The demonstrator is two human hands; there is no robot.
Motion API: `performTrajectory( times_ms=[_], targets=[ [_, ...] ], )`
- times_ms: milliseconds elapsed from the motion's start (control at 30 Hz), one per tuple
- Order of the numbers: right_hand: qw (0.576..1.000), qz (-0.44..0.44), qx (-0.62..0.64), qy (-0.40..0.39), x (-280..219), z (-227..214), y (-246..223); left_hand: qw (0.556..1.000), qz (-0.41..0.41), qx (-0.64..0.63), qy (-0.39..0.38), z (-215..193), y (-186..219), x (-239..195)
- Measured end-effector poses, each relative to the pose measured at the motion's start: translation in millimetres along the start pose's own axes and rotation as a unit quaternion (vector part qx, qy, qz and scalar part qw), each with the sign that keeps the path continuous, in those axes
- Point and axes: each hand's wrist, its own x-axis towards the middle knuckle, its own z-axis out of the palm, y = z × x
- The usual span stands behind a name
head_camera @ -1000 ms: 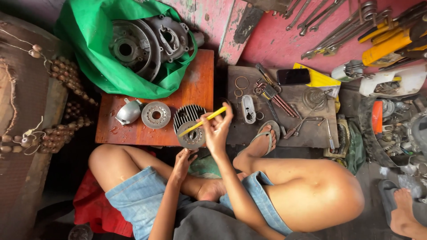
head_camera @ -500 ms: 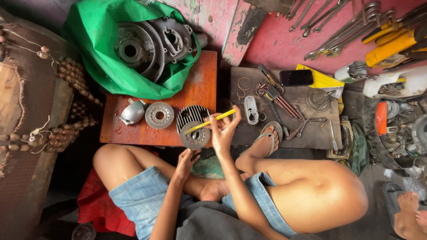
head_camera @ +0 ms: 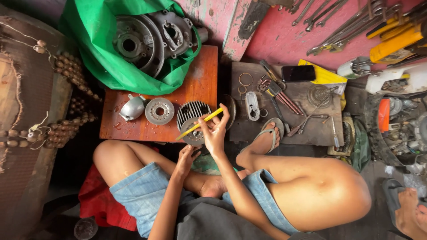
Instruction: Cleaning the cooling fins of a motorcycle cylinder head using a small brush to remove debris.
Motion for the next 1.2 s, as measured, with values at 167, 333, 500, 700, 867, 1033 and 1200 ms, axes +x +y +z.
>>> performTrajectory(
  times_ms=[167, 333, 500, 700, 867, 1033, 1200],
  targets=[
    [0.999, -0.034, -0.014, 0.035, 19, -13, -6, 1.000, 0.005, 0.000, 0.002, -3, -4, 2],
    [0.999, -0.024, -0.005, 0.025, 10, -9, -2, 1.000, -0.004, -0.005, -0.001, 0, 1, 1],
    [0.999, -0.004, -0.012, -0.031, 3, 3, -6, 1.000, 0.000, -0.003, 0.005, -4, -2, 2],
    [0.999, -0.010, 0.014, 0.046, 17, -17, -1, 1.000, 0.001, 0.006, -0.008, -2, 1, -1],
    [1.000, 0.000, -0.011, -0.023, 2, 4, -6, 1.000, 0.003, 0.006, 0.000, 3, 4, -2],
    [0.999, -0.027, -0.018, 0.026, 18, -17, -8, 1.000, 0.006, 0.010, -0.002, 3, 6, -4],
    [1.000, 0.000, -0.003, -0.011, 0, 2, -5, 1.000, -0.005, 0.004, 0.002, 1, 2, 0]
  ],
)
